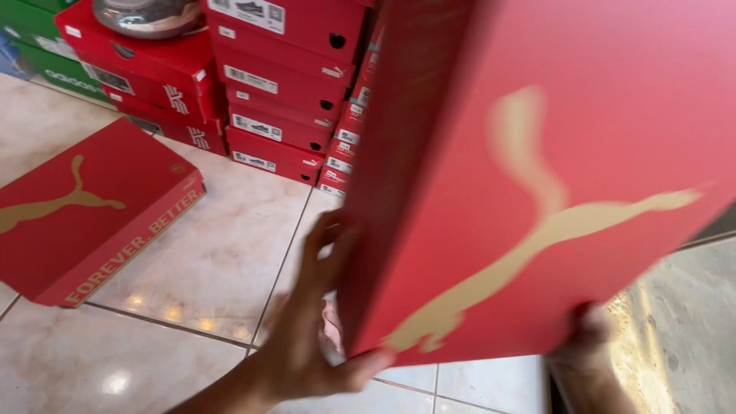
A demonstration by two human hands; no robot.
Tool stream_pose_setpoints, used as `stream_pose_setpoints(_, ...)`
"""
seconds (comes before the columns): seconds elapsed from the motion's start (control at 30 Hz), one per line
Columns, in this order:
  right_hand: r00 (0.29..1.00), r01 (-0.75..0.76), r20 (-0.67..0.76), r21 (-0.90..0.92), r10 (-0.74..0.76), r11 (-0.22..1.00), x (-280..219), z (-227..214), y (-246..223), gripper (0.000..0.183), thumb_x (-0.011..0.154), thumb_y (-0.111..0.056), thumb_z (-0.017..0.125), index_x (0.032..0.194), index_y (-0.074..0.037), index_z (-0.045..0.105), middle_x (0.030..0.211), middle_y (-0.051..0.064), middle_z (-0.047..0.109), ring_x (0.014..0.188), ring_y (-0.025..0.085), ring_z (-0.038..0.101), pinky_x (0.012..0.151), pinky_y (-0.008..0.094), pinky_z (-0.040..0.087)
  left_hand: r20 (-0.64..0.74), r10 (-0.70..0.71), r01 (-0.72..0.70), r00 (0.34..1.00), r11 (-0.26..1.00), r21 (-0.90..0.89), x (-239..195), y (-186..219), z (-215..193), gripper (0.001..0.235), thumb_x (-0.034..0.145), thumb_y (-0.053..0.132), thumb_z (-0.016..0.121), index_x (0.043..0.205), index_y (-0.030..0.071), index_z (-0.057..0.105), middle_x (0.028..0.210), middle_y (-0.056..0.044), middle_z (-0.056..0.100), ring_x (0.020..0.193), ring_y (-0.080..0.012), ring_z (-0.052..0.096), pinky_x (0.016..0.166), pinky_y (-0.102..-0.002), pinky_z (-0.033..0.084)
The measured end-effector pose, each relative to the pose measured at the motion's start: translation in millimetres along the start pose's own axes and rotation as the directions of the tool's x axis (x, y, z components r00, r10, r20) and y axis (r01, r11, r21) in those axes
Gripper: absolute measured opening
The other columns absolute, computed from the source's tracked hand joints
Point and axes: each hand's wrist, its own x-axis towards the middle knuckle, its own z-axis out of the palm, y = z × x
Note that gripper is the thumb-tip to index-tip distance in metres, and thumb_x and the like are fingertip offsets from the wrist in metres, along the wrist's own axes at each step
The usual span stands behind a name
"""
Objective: Cleaning and organizing shoe boxes using a cloth
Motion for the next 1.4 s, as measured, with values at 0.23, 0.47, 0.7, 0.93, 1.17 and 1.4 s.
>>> stream_pose_setpoints(0.23,0.737,0.005,-0.619,-0.396,-0.271,0.918,33.4,32.3,-105.6,0.07,0.085,-0.046,0.069,0.143,-0.011,0.052,0.123,0.007,0.062,0.099,0.021,0.064,0.075,0.035,0.056,0.116,-0.028,0.055,0.993,0.969,-0.242,101.3,-23.1,108.1,0.089,0.087,0.039,0.057,0.157,0.0,0.018,0.146,-0.027,0.04,0.132,-0.0433,0.05,0.107,-0.051,0.049)
stream_pose_setpoints(0.47,0.502,-0.338,-0.865,-0.177,0.018,0.925,123.5,-61.4,-138.3,0.055,0.084,-0.04,0.062,0.13,-0.011,0.057,0.129,0.01,0.065,0.112,0.02,0.061,0.096,0.044,0.048,0.211,-0.56,0.598,0.802,0.742,-0.303,174.3,-107.2,161.1,0.116,0.072,0.058,0.054,0.163,0.009,0.001,0.16,-0.021,0.037,0.139,-0.0319,0.049,0.108,-0.042,0.045)
stream_pose_setpoints(0.7,0.545,-0.142,-0.834,0.008,0.085,0.99,166.6,-49.7,-115.6,0.031,0.077,-0.033,0.082,0.085,-0.009,0.063,0.072,0.002,0.064,0.065,0.018,0.071,0.072,0.037,0.055,0.086,-0.497,0.504,0.864,0.857,-0.112,192.8,-123.5,143.5,0.099,0.096,0.074,0.031,0.162,0.002,0.017,0.167,-0.028,0.018,0.155,-0.0404,0.017,0.125,-0.055,0.009)
stream_pose_setpoints(0.93,0.737,-0.054,-0.55,-0.626,-0.392,0.778,153.8,-80.9,-84.0,0.063,0.105,-0.043,0.071,0.153,-0.013,0.044,0.142,0.026,0.05,0.125,0.034,0.064,0.094,0.057,0.059,0.132,-0.621,0.633,0.773,0.738,-0.236,192.7,-101.2,133.7,0.083,0.101,0.061,0.032,0.161,0.004,0.021,0.168,-0.023,0.018,0.157,-0.0383,0.012,0.125,-0.055,0.006)
stream_pose_setpoints(1.17,0.757,-0.13,-0.604,-0.512,-0.248,0.849,188.4,-81.7,-96.5,0.061,0.097,-0.029,0.06,0.152,-0.011,0.042,0.146,0.02,0.059,0.125,0.024,0.066,0.105,0.036,0.056,0.133,-0.748,0.759,0.65,0.627,-0.176,230.4,-134.8,141.1,0.099,0.074,0.07,0.032,0.157,0.016,0.036,0.169,-0.009,0.029,0.154,-0.0334,0.026,0.118,-0.059,0.026)
stream_pose_setpoints(1.4,0.753,-0.127,-0.622,-0.457,-0.215,0.88,208.9,-100.2,-96.8,0.061,0.095,-0.029,0.063,0.151,-0.014,0.045,0.145,0.017,0.062,0.124,0.023,0.068,0.103,0.037,0.059,0.013,-0.819,0.816,0.574,0.571,-0.086,252.9,-144.3,143.8,0.099,0.072,0.069,0.033,0.157,0.019,0.039,0.164,-0.013,0.036,0.149,-0.0369,0.036,0.114,-0.059,0.037)
